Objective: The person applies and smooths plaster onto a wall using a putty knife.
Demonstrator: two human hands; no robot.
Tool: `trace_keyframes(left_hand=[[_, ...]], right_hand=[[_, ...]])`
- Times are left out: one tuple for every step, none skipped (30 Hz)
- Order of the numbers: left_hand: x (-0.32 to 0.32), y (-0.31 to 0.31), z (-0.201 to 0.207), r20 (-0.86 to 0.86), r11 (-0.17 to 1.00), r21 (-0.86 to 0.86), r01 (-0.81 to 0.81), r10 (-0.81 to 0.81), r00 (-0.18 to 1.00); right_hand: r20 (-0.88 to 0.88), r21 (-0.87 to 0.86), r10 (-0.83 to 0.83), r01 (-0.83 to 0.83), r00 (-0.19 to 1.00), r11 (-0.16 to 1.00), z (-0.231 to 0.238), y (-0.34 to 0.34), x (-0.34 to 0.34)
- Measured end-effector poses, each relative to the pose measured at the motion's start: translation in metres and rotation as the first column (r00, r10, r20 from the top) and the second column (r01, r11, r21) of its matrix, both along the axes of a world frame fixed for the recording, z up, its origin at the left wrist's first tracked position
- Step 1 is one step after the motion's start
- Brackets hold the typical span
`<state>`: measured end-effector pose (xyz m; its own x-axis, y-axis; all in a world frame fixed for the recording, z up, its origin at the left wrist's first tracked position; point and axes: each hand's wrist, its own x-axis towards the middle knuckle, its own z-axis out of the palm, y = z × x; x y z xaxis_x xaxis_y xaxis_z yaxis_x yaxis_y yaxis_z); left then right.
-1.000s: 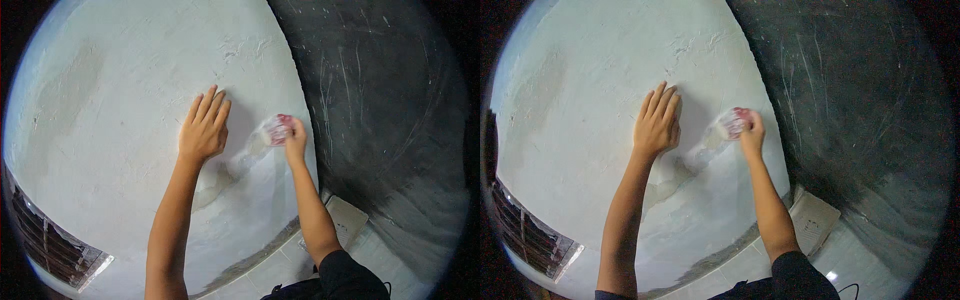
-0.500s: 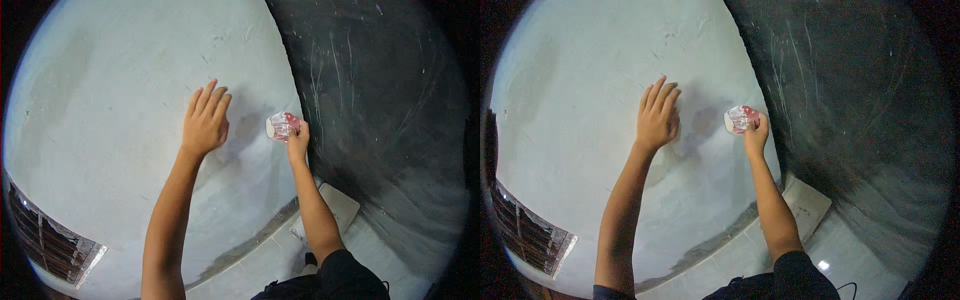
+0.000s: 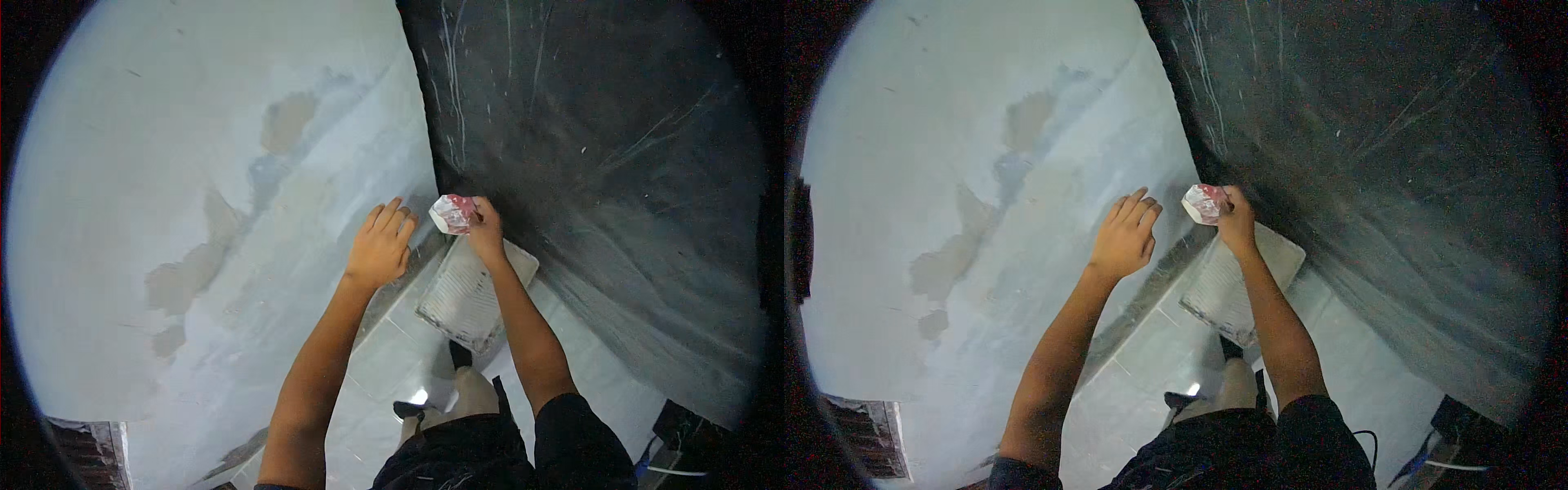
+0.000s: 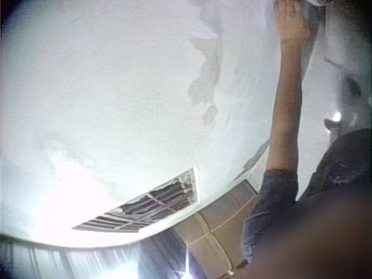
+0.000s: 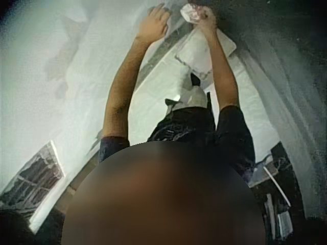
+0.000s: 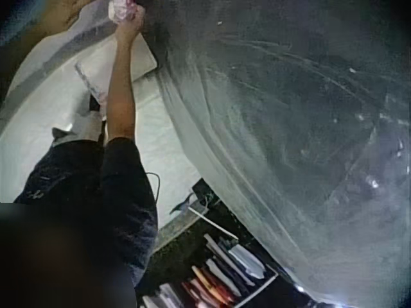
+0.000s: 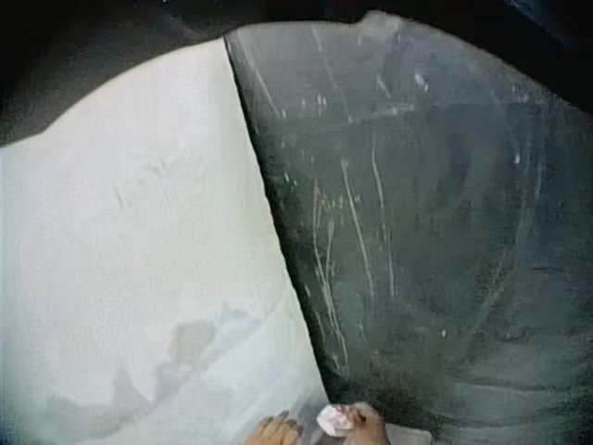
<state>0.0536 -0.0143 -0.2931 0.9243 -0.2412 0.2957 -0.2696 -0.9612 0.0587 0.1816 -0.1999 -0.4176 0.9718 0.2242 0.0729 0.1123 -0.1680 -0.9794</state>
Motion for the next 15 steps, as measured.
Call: trace_keyframes(left_hand=[[0.006,0.006,-0.013,-0.007,1.000,-0.017,-0.005,0.005,1.000],[0.011,0.012,-0.026,-0.054,0.999,-0.026,-0.029,0.027,0.998],[0.010,0.016,-0.039,-0.114,0.998,-0.039,-0.056,0.051,0.992],[0.009,0.019,-0.053,-0.130,0.997,-0.056,-0.061,0.053,0.990],[0.008,0.021,-0.066,-0.177,0.996,-0.052,-0.066,0.056,0.983],[0.002,0.020,-0.075,-0.231,0.996,-0.051,-0.070,0.056,0.971],[-0.002,0.018,-0.083,-0.254,0.995,-0.068,-0.069,0.050,0.966],[-0.007,0.016,-0.091,-0.292,0.994,-0.062,-0.087,0.065,0.954],[0.004,0.043,-0.103,-0.274,0.997,-0.010,-0.083,0.077,0.959],[0.001,0.043,-0.115,-0.289,0.996,-0.013,-0.088,0.081,0.954],[-0.003,0.043,-0.127,-0.315,0.992,-0.037,-0.118,0.101,0.944],[-0.001,0.040,-0.137,-0.332,0.989,-0.068,-0.134,0.104,0.937],[-0.001,0.037,-0.147,-0.340,0.989,-0.076,-0.129,0.096,0.936],[0.000,0.033,-0.158,-0.377,0.987,-0.079,-0.137,0.097,0.921],[-0.006,0.031,-0.166,-0.423,0.985,-0.077,-0.153,0.107,0.900]], right_hand=[[0.014,-0.011,0.002,-0.002,1.000,1.000,-0.012,0.004,0.011],[0.028,-0.020,0.002,-0.002,1.000,1.000,-0.024,0.007,0.021],[0.012,-0.039,0.010,-0.009,1.000,0.999,-0.032,0.008,0.023],[-0.008,-0.086,0.013,-0.014,1.000,0.996,-0.040,0.007,0.024],[-0.026,-0.132,0.014,-0.017,1.000,0.991,-0.048,0.006,0.025],[-0.049,-0.152,0.014,-0.021,0.999,0.988,-0.053,0.003,0.021],[-0.096,-0.166,0.033,-0.049,0.995,0.985,-0.057,-0.002,0.016],[-0.144,-0.176,0.050,-0.075,0.988,0.981,-0.061,-0.006,0.011],[-0.112,-0.145,0.032,-0.048,0.993,0.988,-0.066,0.023,0.021],[-0.078,-0.187,0.060,-0.074,0.995,0.979,-0.066,0.025,0.018],[-0.045,-0.228,0.092,-0.100,0.995,0.968,-0.068,0.028,0.015],[-0.052,-0.237,0.084,-0.094,0.995,0.967,-0.079,0.025,0.018],[-0.117,-0.209,0.072,-0.095,0.991,0.973,-0.091,0.022,0.022],[-0.182,-0.180,0.062,-0.095,0.981,0.979,-0.103,0.020,0.026],[-0.201,-0.183,0.064,-0.102,0.977,0.978,-0.109,0.020,0.024]])
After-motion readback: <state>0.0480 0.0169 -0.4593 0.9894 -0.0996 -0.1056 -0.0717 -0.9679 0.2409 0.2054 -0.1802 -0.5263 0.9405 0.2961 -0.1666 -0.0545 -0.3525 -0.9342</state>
